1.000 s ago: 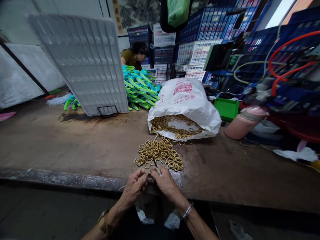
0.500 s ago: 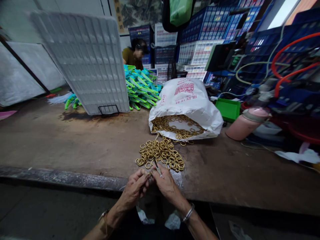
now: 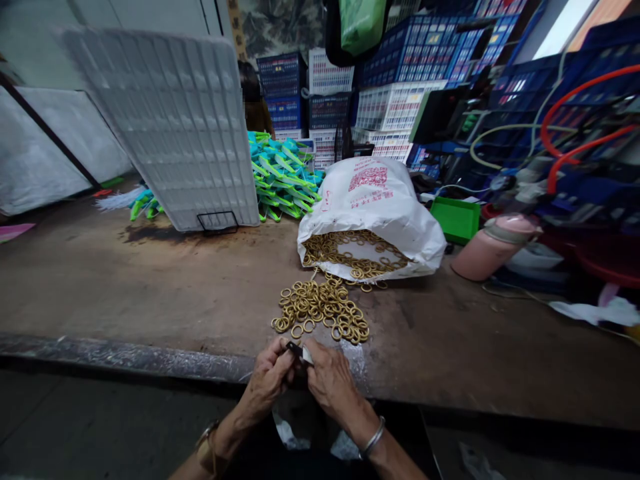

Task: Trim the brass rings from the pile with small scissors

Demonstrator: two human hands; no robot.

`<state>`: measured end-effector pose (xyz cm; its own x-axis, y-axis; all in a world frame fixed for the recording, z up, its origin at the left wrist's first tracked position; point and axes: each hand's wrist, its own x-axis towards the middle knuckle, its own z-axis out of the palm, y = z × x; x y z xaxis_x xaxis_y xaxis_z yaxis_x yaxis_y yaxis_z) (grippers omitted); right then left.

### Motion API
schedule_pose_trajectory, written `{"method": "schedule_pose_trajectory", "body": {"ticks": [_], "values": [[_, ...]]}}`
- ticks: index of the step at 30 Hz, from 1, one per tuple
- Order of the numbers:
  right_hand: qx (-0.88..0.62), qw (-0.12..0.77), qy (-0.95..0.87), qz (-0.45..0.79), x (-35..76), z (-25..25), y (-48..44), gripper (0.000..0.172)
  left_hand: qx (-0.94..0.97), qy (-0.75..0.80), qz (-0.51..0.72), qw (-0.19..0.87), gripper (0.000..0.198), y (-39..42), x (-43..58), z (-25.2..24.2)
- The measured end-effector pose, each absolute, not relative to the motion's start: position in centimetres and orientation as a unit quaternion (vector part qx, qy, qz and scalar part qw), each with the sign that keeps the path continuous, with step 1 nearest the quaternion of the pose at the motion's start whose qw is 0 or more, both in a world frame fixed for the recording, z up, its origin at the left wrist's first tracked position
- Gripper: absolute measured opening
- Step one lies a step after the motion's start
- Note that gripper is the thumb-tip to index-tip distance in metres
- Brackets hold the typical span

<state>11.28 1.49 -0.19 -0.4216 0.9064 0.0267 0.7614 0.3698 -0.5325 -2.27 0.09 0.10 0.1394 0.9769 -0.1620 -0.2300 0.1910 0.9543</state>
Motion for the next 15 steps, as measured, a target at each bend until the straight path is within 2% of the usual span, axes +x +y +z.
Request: {"method": "schedule_pose_trajectory", "body": {"ticks": [6, 11, 15], "values": [[-0.510, 0.124, -0.822, 0.222, 11.8, -0.8, 2.0, 0.027, 0.431, 0.454, 0.470, 0.622, 0.032, -0.7, -2.6, 0.3], [-0.612, 0.066, -0.776, 0.139, 12.2, -0.8, 3.6, 0.020, 0.386, 0.406, 0.458, 0.690, 0.029, -1.8, -2.7, 1.0], [-0.619, 0.099, -0.772, 0.105, 11.5, -0.9, 4.9, 0.016, 0.311, 0.371, 0.481, 0.731, 0.031, -1.5, -2.6, 0.6]]}}
